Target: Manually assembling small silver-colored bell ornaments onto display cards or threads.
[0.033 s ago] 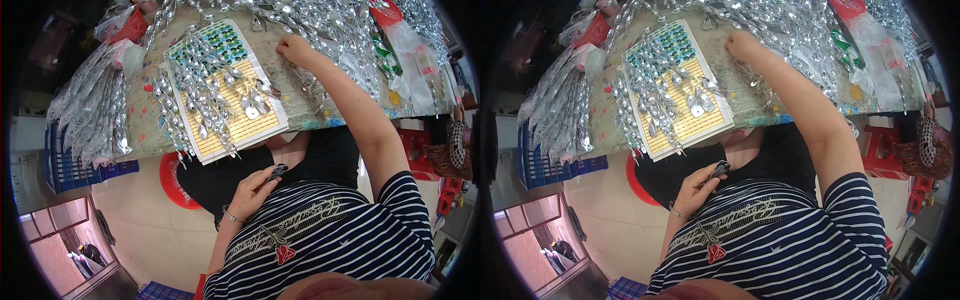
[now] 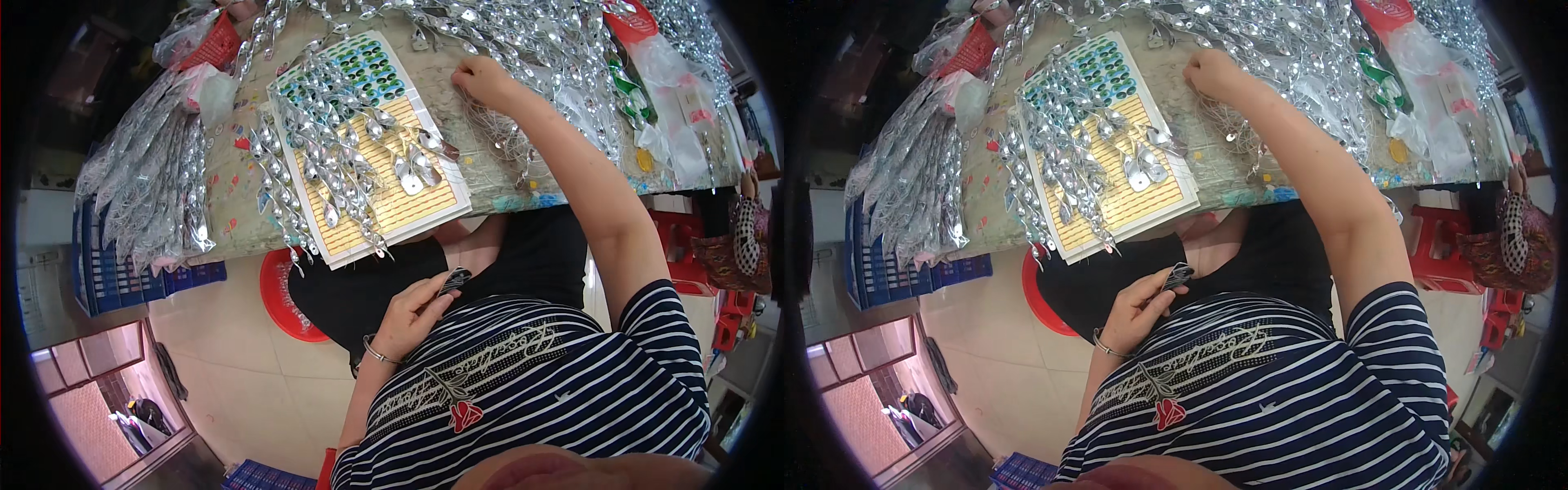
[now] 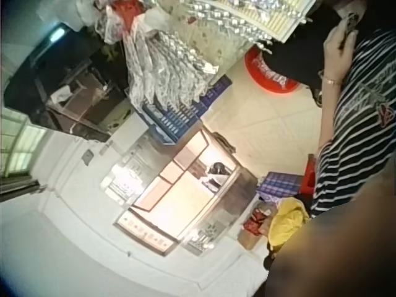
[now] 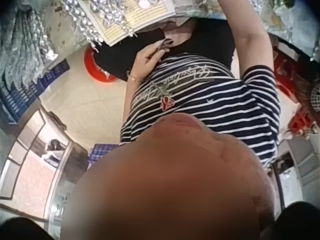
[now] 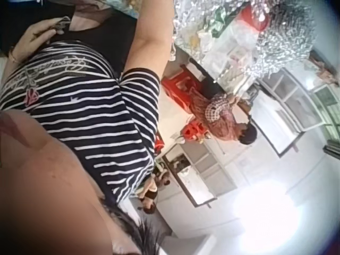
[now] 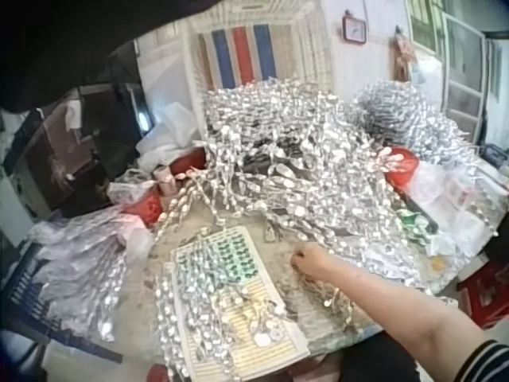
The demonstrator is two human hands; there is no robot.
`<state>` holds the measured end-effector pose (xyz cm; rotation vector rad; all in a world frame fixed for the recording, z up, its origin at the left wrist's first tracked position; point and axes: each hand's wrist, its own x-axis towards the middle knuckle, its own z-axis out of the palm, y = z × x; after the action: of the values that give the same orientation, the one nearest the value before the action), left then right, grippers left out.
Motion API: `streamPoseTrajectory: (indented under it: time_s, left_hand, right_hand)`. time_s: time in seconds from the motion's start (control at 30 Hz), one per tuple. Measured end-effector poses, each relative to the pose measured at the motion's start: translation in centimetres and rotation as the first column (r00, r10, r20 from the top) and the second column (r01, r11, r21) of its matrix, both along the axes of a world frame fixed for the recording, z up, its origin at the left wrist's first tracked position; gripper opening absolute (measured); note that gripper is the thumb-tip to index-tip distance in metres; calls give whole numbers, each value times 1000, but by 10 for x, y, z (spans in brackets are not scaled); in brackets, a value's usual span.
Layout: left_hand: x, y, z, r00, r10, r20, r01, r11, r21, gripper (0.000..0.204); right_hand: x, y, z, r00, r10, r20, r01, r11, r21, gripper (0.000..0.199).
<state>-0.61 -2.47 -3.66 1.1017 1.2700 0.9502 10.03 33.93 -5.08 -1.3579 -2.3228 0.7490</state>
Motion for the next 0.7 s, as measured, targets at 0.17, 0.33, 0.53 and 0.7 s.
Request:
streamPoseTrajectory:
  time_s: [0.17,0.33,0.53,0.7]
  left_hand:
    - [-2,-2,-1,999,26,28,-26,1000,-10,37]
    - [-1,-3,-2,996,60,68,-59,998,-10,37]
    - [0,-1,3,987,138,80,-134,990,-45,35]
    - [-9,7,16,952,276,133,-271,961,-54,35]
  right_hand:
    - [12,-18,29,976,-66,-206,35,988,-149,27]
    - [20,-48,63,840,-14,-542,-209,914,-348,14]
    - [26,-93,81,806,55,-590,-363,833,-418,12]
    - [29,-135,83,770,95,-631,-477,743,-470,9]
